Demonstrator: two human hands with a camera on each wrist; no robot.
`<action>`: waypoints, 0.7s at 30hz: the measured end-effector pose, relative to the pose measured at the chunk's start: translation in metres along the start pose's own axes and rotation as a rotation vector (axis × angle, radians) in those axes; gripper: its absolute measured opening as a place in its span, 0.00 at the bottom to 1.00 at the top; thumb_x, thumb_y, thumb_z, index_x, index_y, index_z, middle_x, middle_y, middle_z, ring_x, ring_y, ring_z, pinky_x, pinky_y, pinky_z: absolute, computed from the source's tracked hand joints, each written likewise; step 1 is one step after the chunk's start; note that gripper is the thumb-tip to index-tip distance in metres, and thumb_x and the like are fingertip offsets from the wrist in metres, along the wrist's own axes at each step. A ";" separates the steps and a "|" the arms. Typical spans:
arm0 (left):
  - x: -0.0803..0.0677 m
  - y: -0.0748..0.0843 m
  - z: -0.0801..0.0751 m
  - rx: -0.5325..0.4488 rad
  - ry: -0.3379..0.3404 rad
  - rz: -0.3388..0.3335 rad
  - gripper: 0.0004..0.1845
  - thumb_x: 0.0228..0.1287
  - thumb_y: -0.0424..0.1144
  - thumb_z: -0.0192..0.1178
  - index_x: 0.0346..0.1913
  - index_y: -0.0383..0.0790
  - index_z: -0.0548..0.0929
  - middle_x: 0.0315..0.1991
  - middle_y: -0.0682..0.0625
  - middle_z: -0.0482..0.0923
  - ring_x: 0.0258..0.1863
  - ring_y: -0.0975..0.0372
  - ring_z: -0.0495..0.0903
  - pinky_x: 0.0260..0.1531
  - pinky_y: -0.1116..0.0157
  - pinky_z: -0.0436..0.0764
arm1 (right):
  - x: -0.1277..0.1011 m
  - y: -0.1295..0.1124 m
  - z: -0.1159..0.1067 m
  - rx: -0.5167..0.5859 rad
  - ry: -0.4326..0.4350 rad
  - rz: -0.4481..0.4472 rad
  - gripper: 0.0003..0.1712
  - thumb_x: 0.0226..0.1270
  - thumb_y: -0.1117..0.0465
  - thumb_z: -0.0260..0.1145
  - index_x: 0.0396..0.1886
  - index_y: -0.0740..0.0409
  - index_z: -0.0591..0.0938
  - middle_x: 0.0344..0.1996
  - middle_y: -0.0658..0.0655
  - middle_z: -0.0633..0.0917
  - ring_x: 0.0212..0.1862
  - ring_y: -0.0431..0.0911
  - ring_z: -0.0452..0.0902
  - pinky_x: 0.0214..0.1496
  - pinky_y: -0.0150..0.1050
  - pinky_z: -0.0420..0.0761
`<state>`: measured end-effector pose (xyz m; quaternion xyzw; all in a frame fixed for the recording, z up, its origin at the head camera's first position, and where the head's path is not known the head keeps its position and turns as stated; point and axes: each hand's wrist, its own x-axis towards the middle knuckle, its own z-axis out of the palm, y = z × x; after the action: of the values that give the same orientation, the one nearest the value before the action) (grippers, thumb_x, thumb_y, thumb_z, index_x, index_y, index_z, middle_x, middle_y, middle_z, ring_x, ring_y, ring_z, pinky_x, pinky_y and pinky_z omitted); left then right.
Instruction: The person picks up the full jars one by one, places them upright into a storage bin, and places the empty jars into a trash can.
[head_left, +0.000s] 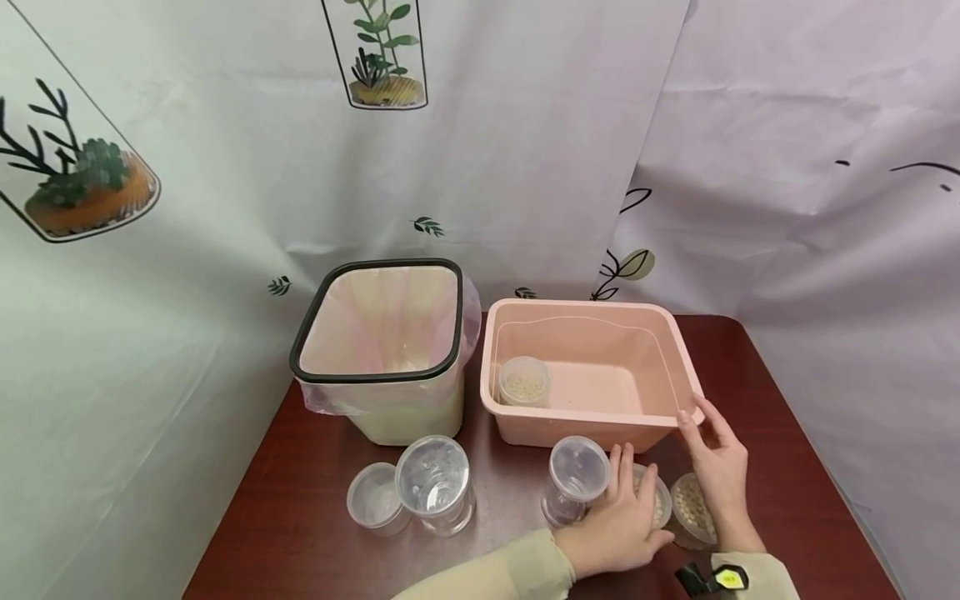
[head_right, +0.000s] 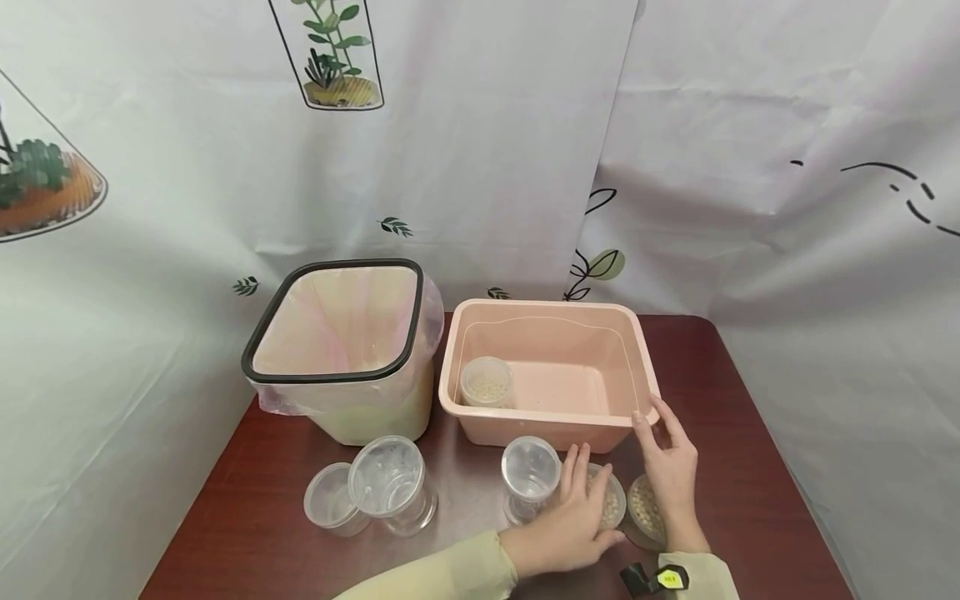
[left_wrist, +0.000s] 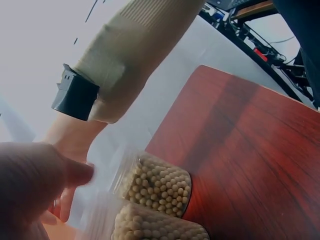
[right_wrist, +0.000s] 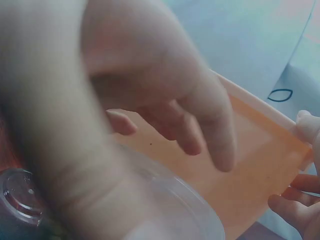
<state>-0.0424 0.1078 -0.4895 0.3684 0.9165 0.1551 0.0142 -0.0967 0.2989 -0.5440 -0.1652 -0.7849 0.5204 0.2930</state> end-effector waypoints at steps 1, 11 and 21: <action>0.000 -0.001 0.001 0.036 0.013 -0.004 0.43 0.56 0.59 0.59 0.67 0.36 0.59 0.66 0.28 0.48 0.67 0.40 0.45 0.62 0.58 0.61 | 0.000 -0.002 0.000 0.005 -0.002 -0.001 0.25 0.58 0.49 0.68 0.57 0.36 0.78 0.36 0.49 0.79 0.32 0.35 0.76 0.30 0.21 0.74; 0.002 -0.008 0.008 0.087 0.053 0.004 0.46 0.46 0.60 0.67 0.63 0.38 0.64 0.62 0.32 0.58 0.61 0.45 0.60 0.51 0.63 0.72 | 0.001 -0.004 -0.001 0.023 -0.001 0.000 0.25 0.58 0.49 0.68 0.57 0.37 0.78 0.39 0.48 0.80 0.34 0.35 0.77 0.32 0.21 0.74; 0.002 -0.012 0.010 0.066 0.073 0.052 0.44 0.46 0.58 0.69 0.63 0.39 0.66 0.56 0.36 0.61 0.54 0.51 0.64 0.46 0.68 0.73 | 0.003 0.007 0.001 0.008 0.004 0.019 0.25 0.57 0.49 0.68 0.57 0.34 0.78 0.42 0.49 0.80 0.35 0.36 0.76 0.31 0.21 0.74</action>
<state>-0.0504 0.1040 -0.5027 0.3866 0.9111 0.1384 -0.0355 -0.0998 0.3023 -0.5499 -0.1727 -0.7807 0.5259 0.2902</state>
